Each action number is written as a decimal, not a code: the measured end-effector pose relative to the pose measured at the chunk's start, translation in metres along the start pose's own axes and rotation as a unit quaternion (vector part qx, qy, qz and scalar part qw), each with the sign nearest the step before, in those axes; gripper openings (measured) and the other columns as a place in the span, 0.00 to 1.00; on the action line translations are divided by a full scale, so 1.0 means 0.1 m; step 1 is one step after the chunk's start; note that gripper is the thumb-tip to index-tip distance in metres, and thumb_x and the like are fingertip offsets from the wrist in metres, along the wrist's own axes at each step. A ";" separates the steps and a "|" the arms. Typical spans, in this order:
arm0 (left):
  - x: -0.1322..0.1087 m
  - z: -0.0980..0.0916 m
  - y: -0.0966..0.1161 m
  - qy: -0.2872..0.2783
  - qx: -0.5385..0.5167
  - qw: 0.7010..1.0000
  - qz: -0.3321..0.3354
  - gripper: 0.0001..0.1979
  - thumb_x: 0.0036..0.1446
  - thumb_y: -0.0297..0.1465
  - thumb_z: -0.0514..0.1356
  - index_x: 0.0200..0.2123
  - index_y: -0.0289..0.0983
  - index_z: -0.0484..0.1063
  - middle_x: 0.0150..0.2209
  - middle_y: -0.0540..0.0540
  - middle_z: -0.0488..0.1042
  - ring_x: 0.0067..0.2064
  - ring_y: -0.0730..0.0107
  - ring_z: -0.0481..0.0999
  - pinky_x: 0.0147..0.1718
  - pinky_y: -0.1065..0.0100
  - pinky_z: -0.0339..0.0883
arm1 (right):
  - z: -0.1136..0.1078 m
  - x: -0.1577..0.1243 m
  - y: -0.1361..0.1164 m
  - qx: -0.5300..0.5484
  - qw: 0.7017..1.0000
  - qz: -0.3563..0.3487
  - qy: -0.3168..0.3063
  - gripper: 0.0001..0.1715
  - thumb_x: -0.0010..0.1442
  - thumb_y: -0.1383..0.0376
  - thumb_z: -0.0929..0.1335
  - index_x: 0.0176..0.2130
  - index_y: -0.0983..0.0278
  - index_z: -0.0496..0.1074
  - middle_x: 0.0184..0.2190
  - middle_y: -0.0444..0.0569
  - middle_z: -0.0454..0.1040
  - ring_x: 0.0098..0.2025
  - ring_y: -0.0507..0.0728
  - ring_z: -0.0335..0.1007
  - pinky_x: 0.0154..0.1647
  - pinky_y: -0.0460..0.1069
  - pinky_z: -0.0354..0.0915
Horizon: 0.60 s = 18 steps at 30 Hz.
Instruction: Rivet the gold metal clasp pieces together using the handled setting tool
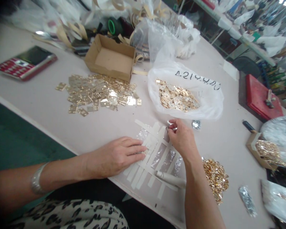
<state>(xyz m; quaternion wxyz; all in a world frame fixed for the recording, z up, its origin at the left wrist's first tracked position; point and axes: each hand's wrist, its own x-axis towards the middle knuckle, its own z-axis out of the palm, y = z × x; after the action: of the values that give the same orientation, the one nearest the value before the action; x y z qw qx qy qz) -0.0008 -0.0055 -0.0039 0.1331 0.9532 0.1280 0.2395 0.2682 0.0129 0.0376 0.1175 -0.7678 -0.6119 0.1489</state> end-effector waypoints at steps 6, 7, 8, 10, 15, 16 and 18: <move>0.00 0.01 0.00 -0.003 -0.005 1.000 -0.004 0.11 0.68 0.28 0.53 0.49 0.35 0.73 0.53 0.44 0.75 0.57 0.60 0.70 0.53 0.61 0.66 | 0.00 0.02 0.01 -0.026 0.999 -0.010 -0.026 0.14 0.54 0.66 0.66 0.42 0.61 0.75 0.29 0.45 0.78 0.31 0.55 0.72 0.35 0.51 0.63; 0.00 0.01 0.00 -0.004 -0.004 1.000 -0.003 0.11 0.68 0.27 0.53 0.49 0.35 0.73 0.53 0.44 0.75 0.57 0.60 0.70 0.53 0.61 0.66 | 0.00 0.01 0.03 -0.026 0.999 -0.012 -0.028 0.14 0.55 0.65 0.66 0.42 0.61 0.75 0.30 0.45 0.78 0.31 0.55 0.72 0.35 0.51 0.63; 0.00 0.01 0.00 -0.005 -0.004 1.000 -0.003 0.11 0.67 0.27 0.53 0.49 0.35 0.73 0.53 0.43 0.76 0.57 0.60 0.70 0.52 0.61 0.66 | 0.00 -0.01 0.04 -0.028 0.999 -0.014 -0.029 0.15 0.55 0.65 0.66 0.43 0.61 0.75 0.30 0.45 0.78 0.31 0.55 0.72 0.35 0.51 0.64; -0.01 0.00 0.00 -0.007 -0.002 1.000 -0.004 0.12 0.68 0.27 0.53 0.49 0.35 0.73 0.53 0.43 0.76 0.57 0.60 0.70 0.52 0.61 0.66 | -0.02 -0.06 0.09 -0.031 0.999 -0.017 -0.025 0.17 0.56 0.64 0.65 0.45 0.61 0.74 0.32 0.46 0.78 0.32 0.55 0.72 0.36 0.51 0.64; -0.01 0.01 0.00 -0.007 -0.004 1.000 -0.005 0.11 0.68 0.28 0.53 0.49 0.36 0.73 0.53 0.43 0.76 0.57 0.60 0.70 0.52 0.60 0.66 | -0.05 -0.18 0.21 0.002 1.000 0.006 -0.025 0.19 0.55 0.64 0.66 0.47 0.60 0.74 0.33 0.46 0.79 0.33 0.56 0.74 0.38 0.53 0.67; -0.01 0.00 0.00 -0.005 -0.003 1.000 -0.003 0.11 0.67 0.27 0.54 0.49 0.35 0.73 0.52 0.42 0.76 0.57 0.60 0.70 0.52 0.61 0.67 | -0.05 -0.19 0.24 0.021 1.000 0.010 -0.019 0.20 0.56 0.63 0.66 0.48 0.60 0.73 0.34 0.47 0.79 0.34 0.56 0.74 0.38 0.53 0.68; -0.01 0.00 0.00 -0.002 -0.002 1.000 -0.002 0.11 0.67 0.27 0.54 0.49 0.35 0.73 0.52 0.42 0.76 0.57 0.60 0.71 0.51 0.61 0.67 | -0.05 -0.21 0.27 0.059 0.998 0.014 -0.016 0.20 0.56 0.62 0.66 0.50 0.60 0.73 0.36 0.48 0.79 0.36 0.56 0.75 0.39 0.52 0.69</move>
<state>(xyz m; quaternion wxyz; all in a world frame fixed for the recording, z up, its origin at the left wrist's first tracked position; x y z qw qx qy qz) -0.0018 -0.0057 -0.0047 0.1357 0.9531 0.1289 0.2379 0.2900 -0.0133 0.0344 0.1506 -0.7656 -0.5929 0.1990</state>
